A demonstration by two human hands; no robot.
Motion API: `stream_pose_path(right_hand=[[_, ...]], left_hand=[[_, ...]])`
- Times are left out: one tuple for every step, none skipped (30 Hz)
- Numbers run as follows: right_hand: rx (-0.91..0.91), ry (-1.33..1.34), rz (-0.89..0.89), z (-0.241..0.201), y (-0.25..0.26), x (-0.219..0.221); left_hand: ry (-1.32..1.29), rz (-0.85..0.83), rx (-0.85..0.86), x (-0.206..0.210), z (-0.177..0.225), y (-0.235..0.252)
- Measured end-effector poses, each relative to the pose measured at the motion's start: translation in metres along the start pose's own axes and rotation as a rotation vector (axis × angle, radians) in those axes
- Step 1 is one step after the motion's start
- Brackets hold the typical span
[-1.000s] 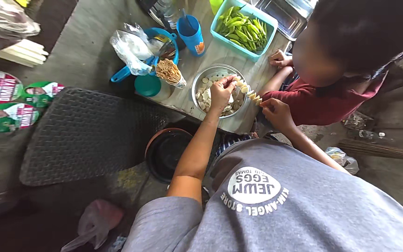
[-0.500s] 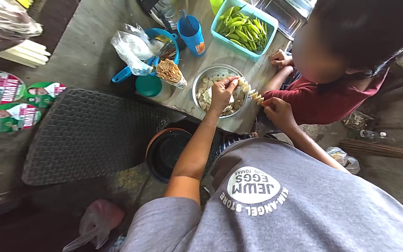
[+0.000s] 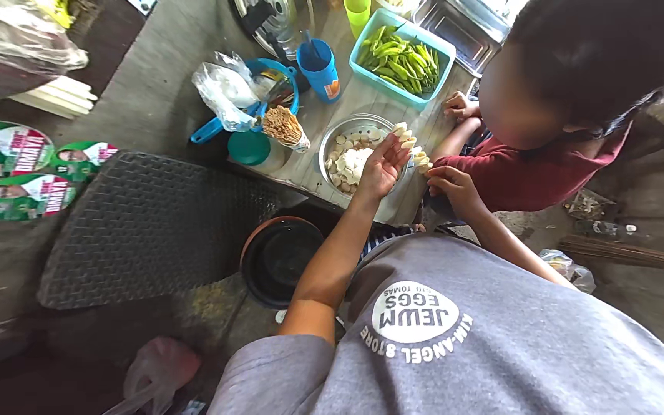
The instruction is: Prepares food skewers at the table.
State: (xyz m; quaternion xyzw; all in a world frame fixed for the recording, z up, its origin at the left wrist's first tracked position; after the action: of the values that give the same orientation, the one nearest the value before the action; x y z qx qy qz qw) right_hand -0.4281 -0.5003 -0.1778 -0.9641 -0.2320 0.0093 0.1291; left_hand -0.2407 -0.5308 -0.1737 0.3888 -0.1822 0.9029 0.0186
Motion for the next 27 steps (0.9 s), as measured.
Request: stream_pose_path(right_hand=[[0.0, 0.006, 0.001, 0.001, -0.001, 0.001], [-0.001, 0.011, 0.002, 0.001, -0.001, 0.001], [-0.003, 0.013, 0.004, 0.0, -0.001, 0.002], [-0.004, 0.01, 0.002, 0.0, -0.002, 0.003], [-0.007, 0.008, 0.001, 0.0, -0.002, 0.004], [-0.008, 0.008, 0.001, 0.0, -0.002, 0.004], [-0.012, 0.008, 0.001, 0.0, -0.002, 0.005], [-0.016, 0.008, 0.0, -0.001, -0.002, 0.006], [-0.023, 0.008, -0.003, -0.001, -0.003, 0.006], [-0.029, 0.011, -0.006, -0.001, -0.003, 0.007], [-0.031, 0.012, -0.008, -0.001, -0.004, 0.007], [-0.031, 0.01, -0.011, -0.001, -0.004, 0.007], [-0.031, 0.008, -0.014, -0.001, -0.004, 0.008], [-0.029, 0.005, -0.017, -0.001, -0.005, 0.008], [-0.028, 0.002, -0.02, -0.001, -0.005, 0.008], [-0.026, -0.002, -0.022, -0.001, -0.005, 0.009], [-0.023, -0.007, -0.025, -0.001, -0.006, 0.009], [-0.019, -0.012, -0.027, -0.001, -0.006, 0.009], [-0.014, -0.013, -0.028, -0.001, -0.006, 0.01], [-0.012, -0.013, -0.026, 0.0, -0.006, 0.01], [-0.01, -0.013, -0.025, 0.001, -0.007, 0.009], [-0.009, -0.015, -0.023, 0.002, -0.007, 0.009], [-0.006, -0.022, -0.021, 0.002, -0.007, 0.009], [-0.002, -0.033, -0.02, 0.002, -0.008, 0.009], [0.002, -0.042, -0.02, 0.002, -0.008, 0.008], [0.003, -0.045, -0.019, 0.003, -0.008, 0.008], [0.002, -0.044, -0.017, 0.004, -0.008, 0.008]], left_hand=[[0.005, -0.032, 0.002, 0.001, -0.003, -0.002], [0.004, -0.057, 0.002, 0.003, -0.005, -0.003], [0.003, -0.075, 0.001, 0.004, -0.006, -0.004], [-0.004, -0.085, 0.005, 0.005, -0.008, -0.005], [-0.005, -0.099, 0.015, 0.005, -0.011, -0.005], [-0.011, -0.11, 0.032, 0.004, -0.012, -0.005], [-0.024, -0.11, 0.049, 0.004, -0.013, -0.006], [-0.045, -0.099, 0.06, 0.005, -0.014, -0.007], [-0.071, -0.08, 0.065, 0.006, -0.014, -0.007], [-0.093, -0.066, 0.07, 0.006, -0.014, -0.008], [-0.107, -0.059, 0.071, 0.006, -0.014, -0.009], [-0.111, -0.052, 0.072, 0.006, -0.014, -0.009], [-0.108, -0.046, 0.072, 0.006, -0.014, -0.01], [-0.106, -0.04, 0.072, 0.006, -0.014, -0.01], [-0.103, -0.043, 0.071, 0.006, -0.014, -0.011], [-0.104, -0.047, 0.073, 0.006, -0.014, -0.011], [-0.106, -0.049, 0.074, 0.006, -0.014, -0.012], [-0.109, -0.05, 0.071, 0.006, -0.014, -0.012], [-0.114, -0.042, 0.069, 0.006, -0.015, -0.013], [-0.121, -0.031, 0.068, 0.006, -0.015, -0.013], [-0.124, -0.022, 0.068, 0.006, -0.016, -0.013], [-0.117, -0.017, 0.07, 0.007, -0.017, -0.014], [-0.101, -0.018, 0.071, 0.007, -0.018, -0.015], [-0.077, -0.026, 0.071, 0.007, -0.018, -0.015], [-0.065, -0.026, 0.07, 0.007, -0.019, -0.016], [-0.063, -0.022, 0.066, 0.007, -0.019, -0.016], [-0.07, -0.015, 0.063, 0.007, -0.019, -0.017]])
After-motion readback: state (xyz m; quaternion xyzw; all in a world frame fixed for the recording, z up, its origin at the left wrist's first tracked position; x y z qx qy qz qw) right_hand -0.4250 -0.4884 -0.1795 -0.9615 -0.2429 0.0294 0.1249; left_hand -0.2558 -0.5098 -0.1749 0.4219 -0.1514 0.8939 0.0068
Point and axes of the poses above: each hand's wrist, its own y-axis towards the middle knuckle, its own x-axis out of the palm, z = x × y, the point moved 3 cm from there along y, towards the middle knuckle, and after that the axes turned 11 degrees about -z, right-handed, at the moved point
